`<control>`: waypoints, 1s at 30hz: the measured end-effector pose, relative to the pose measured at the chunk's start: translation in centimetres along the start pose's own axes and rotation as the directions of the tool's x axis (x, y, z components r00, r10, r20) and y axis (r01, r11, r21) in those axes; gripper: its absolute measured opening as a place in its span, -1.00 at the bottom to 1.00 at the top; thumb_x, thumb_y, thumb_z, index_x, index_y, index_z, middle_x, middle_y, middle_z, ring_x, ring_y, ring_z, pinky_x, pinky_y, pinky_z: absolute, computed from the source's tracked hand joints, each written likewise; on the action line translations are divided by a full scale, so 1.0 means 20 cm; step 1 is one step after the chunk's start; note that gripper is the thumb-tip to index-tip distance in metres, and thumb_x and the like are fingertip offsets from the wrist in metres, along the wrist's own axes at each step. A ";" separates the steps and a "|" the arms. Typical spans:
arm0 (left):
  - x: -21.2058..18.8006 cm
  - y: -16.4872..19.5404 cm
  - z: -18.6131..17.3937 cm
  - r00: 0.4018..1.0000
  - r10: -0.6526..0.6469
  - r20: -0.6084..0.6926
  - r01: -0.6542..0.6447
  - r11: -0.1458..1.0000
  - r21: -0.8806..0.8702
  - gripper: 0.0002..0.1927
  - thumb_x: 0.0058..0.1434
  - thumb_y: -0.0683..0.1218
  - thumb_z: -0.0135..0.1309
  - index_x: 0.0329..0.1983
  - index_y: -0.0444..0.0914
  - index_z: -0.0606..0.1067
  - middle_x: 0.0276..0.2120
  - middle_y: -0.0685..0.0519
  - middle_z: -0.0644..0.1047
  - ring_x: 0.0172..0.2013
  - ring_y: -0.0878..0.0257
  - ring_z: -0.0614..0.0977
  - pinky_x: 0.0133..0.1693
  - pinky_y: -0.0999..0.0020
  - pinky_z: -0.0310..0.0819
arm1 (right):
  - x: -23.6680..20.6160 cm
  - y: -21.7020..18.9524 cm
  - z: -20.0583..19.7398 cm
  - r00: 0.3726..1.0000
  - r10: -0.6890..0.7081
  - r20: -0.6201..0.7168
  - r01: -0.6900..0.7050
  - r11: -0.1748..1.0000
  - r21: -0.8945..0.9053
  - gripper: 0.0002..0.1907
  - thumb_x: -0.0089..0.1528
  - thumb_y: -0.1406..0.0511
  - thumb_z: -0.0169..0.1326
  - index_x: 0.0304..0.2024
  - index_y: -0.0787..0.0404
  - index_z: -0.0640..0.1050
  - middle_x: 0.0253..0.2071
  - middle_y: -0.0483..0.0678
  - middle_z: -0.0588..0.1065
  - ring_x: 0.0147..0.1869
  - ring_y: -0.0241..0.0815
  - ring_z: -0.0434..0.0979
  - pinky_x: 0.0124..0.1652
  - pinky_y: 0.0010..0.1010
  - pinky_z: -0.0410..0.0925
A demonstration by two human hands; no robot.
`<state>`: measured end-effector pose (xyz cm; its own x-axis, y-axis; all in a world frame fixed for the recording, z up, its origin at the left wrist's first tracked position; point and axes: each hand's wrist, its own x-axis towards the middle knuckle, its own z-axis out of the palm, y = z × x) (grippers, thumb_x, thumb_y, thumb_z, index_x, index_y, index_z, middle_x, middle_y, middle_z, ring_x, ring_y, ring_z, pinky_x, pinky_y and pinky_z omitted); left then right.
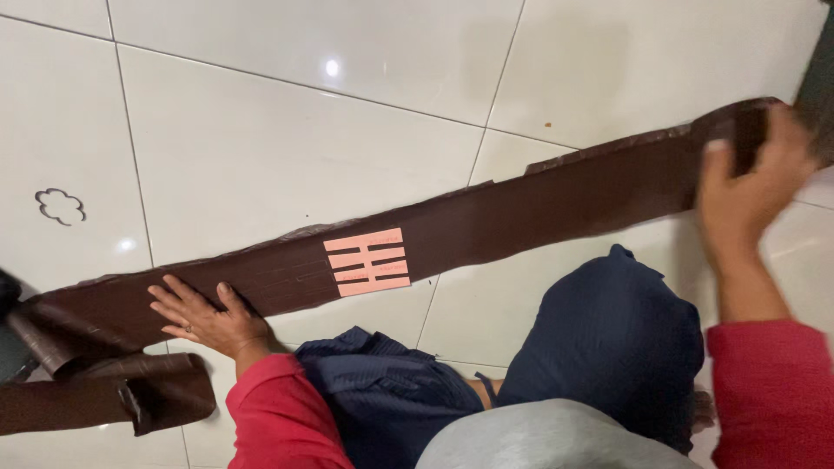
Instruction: The person sits on a tiled floor and uses a pink pattern piece to mark a long brown fabric roll. They repeatedly align the pattern, trace its outline with a pencil, and shift the pattern to adjacent sections to continue marking.
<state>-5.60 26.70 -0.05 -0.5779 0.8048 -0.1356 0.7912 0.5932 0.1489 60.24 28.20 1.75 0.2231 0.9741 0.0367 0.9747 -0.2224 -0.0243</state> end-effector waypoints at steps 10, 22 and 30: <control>0.25 -0.09 0.04 1.000 -0.007 0.009 0.007 1.000 -0.029 -0.14 0.42 0.48 -0.42 0.62 -0.07 0.05 0.60 -0.06 -0.05 0.58 -0.14 -0.10 0.49 -0.31 -0.45 | 0.26 -0.86 0.14 0.991 0.027 0.129 -0.067 0.947 0.314 -0.75 0.43 0.31 0.27 0.13 0.16 0.59 0.09 0.01 0.45 0.24 0.01 0.35 0.26 -0.13 0.26; 0.64 0.04 -0.09 1.000 0.003 0.031 -0.003 1.000 0.000 -0.17 0.39 0.39 -0.36 0.60 -0.12 0.04 0.58 -0.14 -0.04 0.56 -0.19 -0.09 0.47 -0.31 -0.43 | 0.63 -1.40 0.21 0.991 0.003 -0.131 0.037 0.952 0.303 -0.87 0.47 0.34 0.14 -0.08 0.27 0.45 -0.09 0.09 0.43 0.05 0.09 0.38 0.12 -0.07 0.26; 0.89 0.19 -0.16 0.997 -0.013 0.075 0.011 0.999 0.034 -0.17 0.33 0.26 -0.18 0.59 -0.16 0.02 0.57 -0.18 -0.06 0.55 -0.21 -0.10 0.45 -0.33 -0.43 | 0.84 -1.54 0.20 0.999 0.025 -0.024 -0.019 0.975 0.221 -0.92 0.50 0.38 0.00 -0.10 0.23 0.37 -0.13 0.05 0.42 0.00 0.05 0.35 0.14 -0.08 0.24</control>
<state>-13.61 43.40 1.26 -0.5718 0.7929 -0.2107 0.7912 0.6008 0.1138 33.93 51.57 -0.95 0.2480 0.9669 0.0598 0.9426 -0.2266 -0.2454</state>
